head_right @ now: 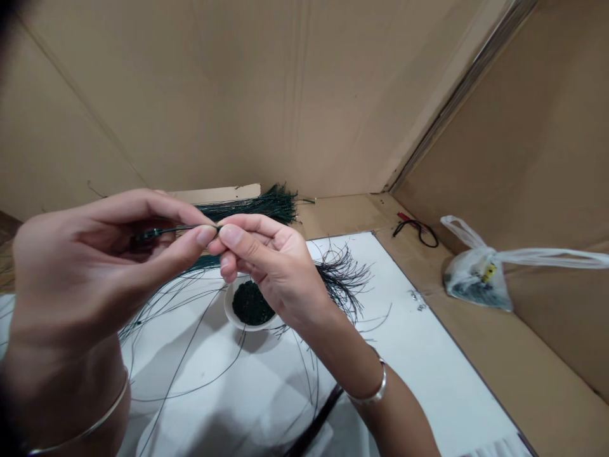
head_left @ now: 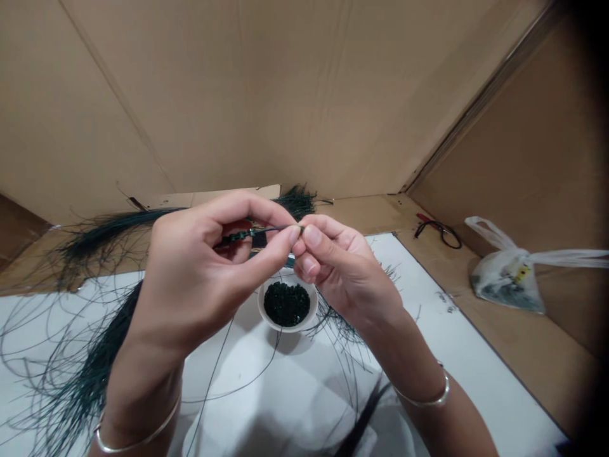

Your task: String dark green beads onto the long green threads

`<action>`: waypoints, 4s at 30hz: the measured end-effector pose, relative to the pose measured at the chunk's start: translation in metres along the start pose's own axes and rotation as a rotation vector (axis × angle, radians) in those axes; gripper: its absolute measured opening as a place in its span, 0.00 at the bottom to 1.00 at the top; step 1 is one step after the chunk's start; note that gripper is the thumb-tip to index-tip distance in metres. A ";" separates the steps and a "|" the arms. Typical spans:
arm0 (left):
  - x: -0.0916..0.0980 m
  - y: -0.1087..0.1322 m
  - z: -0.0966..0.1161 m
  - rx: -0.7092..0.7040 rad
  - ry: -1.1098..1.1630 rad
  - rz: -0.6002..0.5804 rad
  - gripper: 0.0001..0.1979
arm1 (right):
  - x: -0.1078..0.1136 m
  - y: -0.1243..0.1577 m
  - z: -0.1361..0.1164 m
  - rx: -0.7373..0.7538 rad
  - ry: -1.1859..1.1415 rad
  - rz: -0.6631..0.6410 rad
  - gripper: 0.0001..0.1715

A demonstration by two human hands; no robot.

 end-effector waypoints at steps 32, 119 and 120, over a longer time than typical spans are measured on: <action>-0.005 -0.008 -0.012 -0.283 -0.191 -0.040 0.03 | 0.006 0.004 -0.015 0.384 0.678 0.055 0.11; 0.001 -0.008 -0.004 0.008 0.022 -0.088 0.05 | 0.024 -0.014 -0.003 0.061 0.183 -0.070 0.06; 0.002 -0.008 -0.004 0.014 0.023 -0.089 0.05 | 0.025 -0.015 -0.003 0.070 0.185 -0.071 0.06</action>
Point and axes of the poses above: each hand's wrist, its own y-axis away from the middle knuckle, its own x-axis out of the back of the hand, z = x × y, the point moved 1 cm from there along -y, towards the middle knuckle, and after that the axes turned 2 degrees about x, right-handed, at the moved point
